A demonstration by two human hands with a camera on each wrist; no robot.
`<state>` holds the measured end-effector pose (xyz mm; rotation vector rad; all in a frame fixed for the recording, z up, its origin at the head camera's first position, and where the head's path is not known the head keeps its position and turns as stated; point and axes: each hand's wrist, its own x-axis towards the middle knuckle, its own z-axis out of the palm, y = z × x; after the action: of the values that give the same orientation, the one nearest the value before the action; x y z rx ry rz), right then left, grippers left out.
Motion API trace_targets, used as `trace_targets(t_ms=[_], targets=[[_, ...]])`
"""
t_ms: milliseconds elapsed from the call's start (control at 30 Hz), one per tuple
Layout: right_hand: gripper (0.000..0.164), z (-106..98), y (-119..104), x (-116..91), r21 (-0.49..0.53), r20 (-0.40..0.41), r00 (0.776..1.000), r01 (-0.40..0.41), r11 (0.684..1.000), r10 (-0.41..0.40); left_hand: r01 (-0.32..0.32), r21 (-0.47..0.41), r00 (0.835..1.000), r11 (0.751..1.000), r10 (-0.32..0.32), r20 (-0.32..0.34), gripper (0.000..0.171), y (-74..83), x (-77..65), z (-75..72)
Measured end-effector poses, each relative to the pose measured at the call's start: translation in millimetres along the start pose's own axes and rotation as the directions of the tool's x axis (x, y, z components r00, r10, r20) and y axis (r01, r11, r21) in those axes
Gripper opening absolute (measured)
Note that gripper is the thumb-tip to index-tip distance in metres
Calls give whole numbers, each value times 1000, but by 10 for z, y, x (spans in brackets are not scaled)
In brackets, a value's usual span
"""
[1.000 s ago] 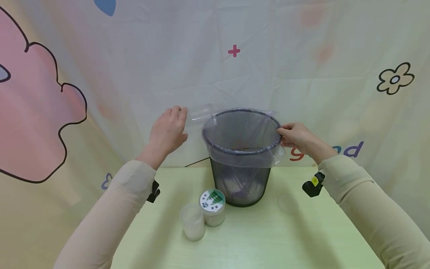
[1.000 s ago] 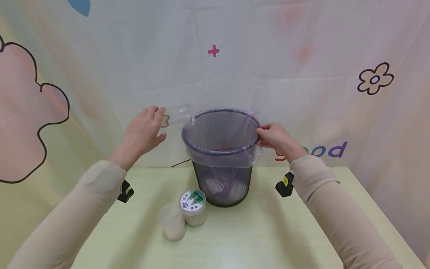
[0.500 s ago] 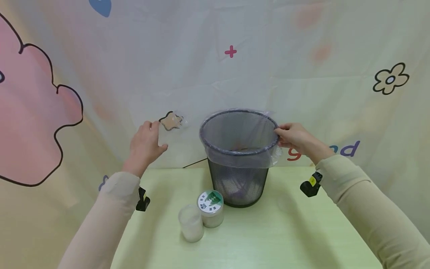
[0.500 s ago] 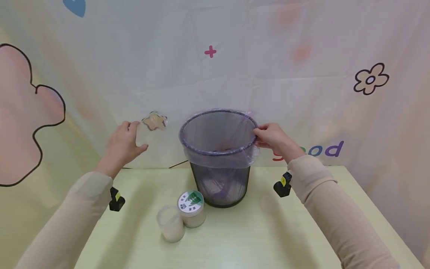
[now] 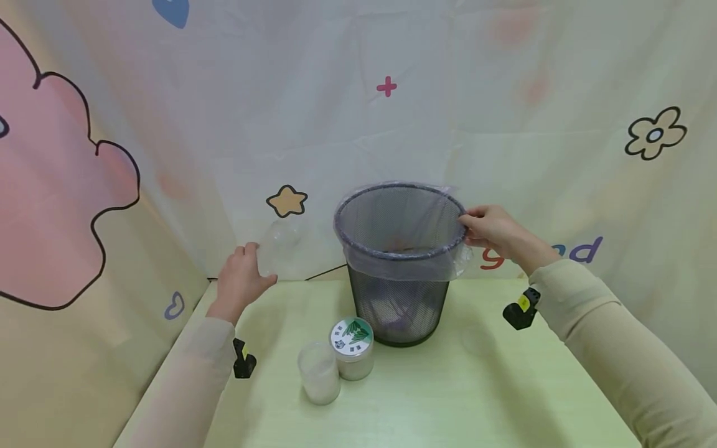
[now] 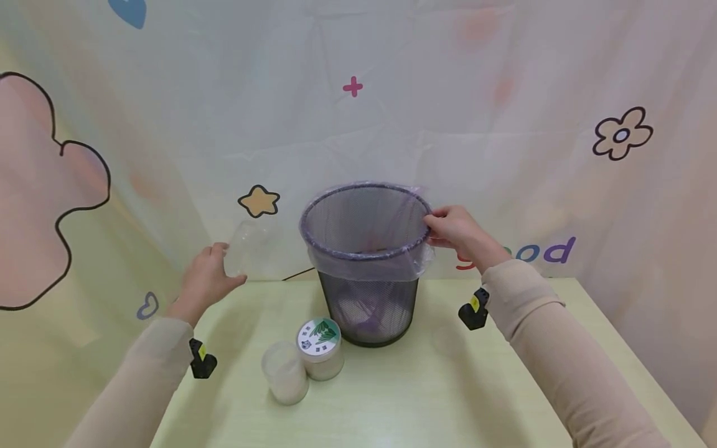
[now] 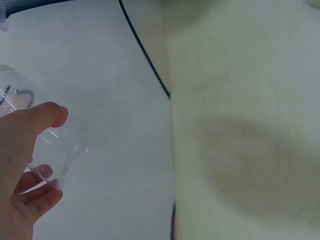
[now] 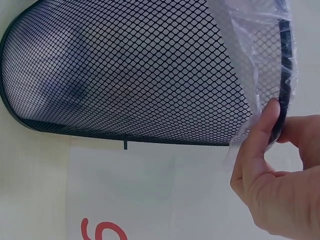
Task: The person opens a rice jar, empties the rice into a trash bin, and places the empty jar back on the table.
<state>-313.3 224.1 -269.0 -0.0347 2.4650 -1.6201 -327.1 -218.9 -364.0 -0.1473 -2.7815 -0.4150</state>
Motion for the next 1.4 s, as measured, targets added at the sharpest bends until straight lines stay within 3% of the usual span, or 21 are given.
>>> trace_targets(t_ms=[233, 400, 667, 867, 1400], targets=[[49, 3, 3, 3, -4, -2, 1000, 6, 1000, -6, 81, -102, 996, 991, -76, 57, 74, -148, -165, 279], [49, 6, 11, 11, -21, -2, 1000, 8, 1000, -8, 158, -192, 984, 969, -138, 113, 75, -210, -288, 477], [49, 9, 19, 18, -10, -3, 1000, 3, 1000, -3, 241, -294, 967, 925, -205, 150, 75, -232, -420, 759], [50, 12, 18, 19, -8, 1, 1000, 4, 1000, -4, 287, -359, 956, 888, -240, 170, 73, -213, -495, 905], [51, 16, 28, 30, 11, -1, 1000, -8, 1000, 8, 323, -388, 944, 863, -267, 192, 69, -209, -523, 1117]])
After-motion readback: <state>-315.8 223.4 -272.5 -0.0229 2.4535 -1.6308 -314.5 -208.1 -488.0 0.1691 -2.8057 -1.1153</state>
